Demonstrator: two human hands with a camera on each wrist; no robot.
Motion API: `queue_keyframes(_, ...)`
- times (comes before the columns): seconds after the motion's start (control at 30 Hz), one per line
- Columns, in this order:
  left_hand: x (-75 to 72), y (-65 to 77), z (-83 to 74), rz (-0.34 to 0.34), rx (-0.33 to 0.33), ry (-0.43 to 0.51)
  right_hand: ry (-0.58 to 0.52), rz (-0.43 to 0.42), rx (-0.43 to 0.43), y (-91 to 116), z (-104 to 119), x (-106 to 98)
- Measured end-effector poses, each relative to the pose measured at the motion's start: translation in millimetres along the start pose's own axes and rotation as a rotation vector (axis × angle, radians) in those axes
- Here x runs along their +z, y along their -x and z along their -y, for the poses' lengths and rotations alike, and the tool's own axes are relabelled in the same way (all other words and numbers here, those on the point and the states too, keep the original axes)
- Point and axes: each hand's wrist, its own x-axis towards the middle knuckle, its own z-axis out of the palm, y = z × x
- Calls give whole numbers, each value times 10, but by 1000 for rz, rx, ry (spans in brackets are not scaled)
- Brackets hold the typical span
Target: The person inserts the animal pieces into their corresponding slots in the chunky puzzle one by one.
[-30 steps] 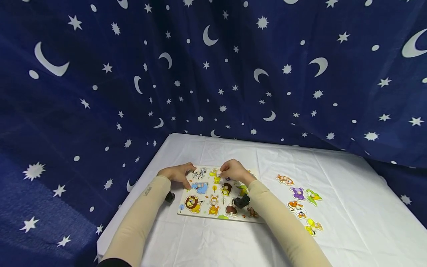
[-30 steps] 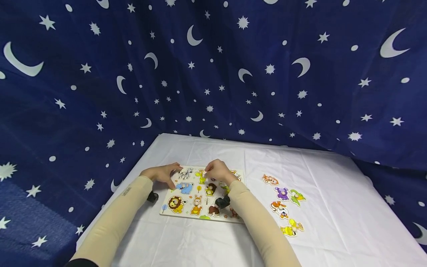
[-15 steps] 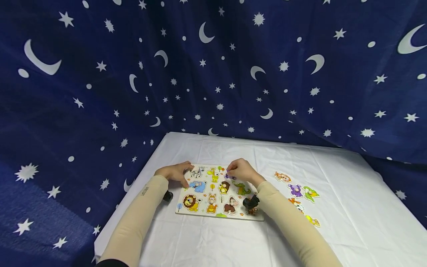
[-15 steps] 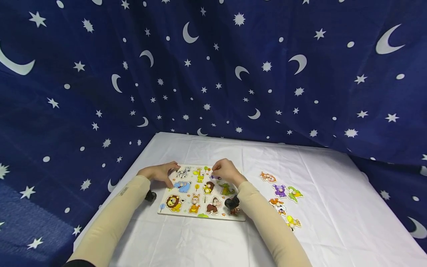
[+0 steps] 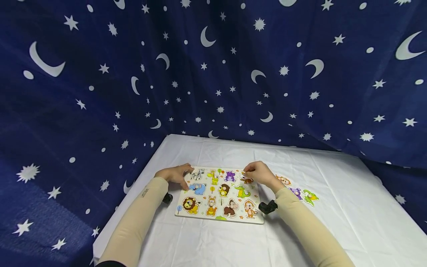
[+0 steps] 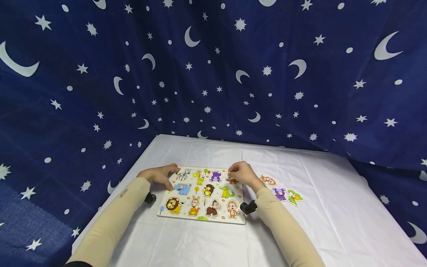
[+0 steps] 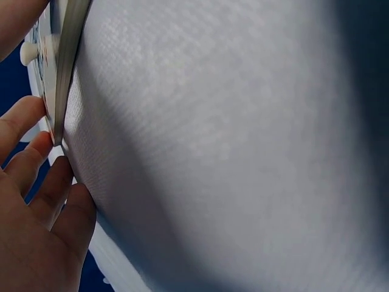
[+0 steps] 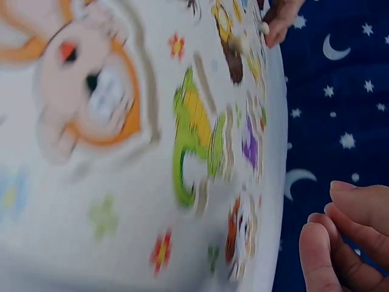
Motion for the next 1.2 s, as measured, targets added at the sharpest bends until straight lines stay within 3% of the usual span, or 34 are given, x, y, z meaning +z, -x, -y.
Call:
queue_keyframes(0.17, -20, 29, -18, -11, 8, 1, 17, -44, -49, 105, -134, -169)
queue_keyframes(0.47, 6, 60, 4, -6, 9, 18, 47, -83, 90, 195, -280, -340)
queue_keyframes(0.8, 6, 69, -29, -2, 4, 28, 59, -119, 147, 354, -460, -659)
queue_keyframes(1.03, -3, 79, -42, 0, 12, 7, 152, -162, 138, 403, -538, -729)
queue_keyframes(1.2, 0, 67, -43, 3, 17, -3, 133, -226, 224, 412, -648, -739)
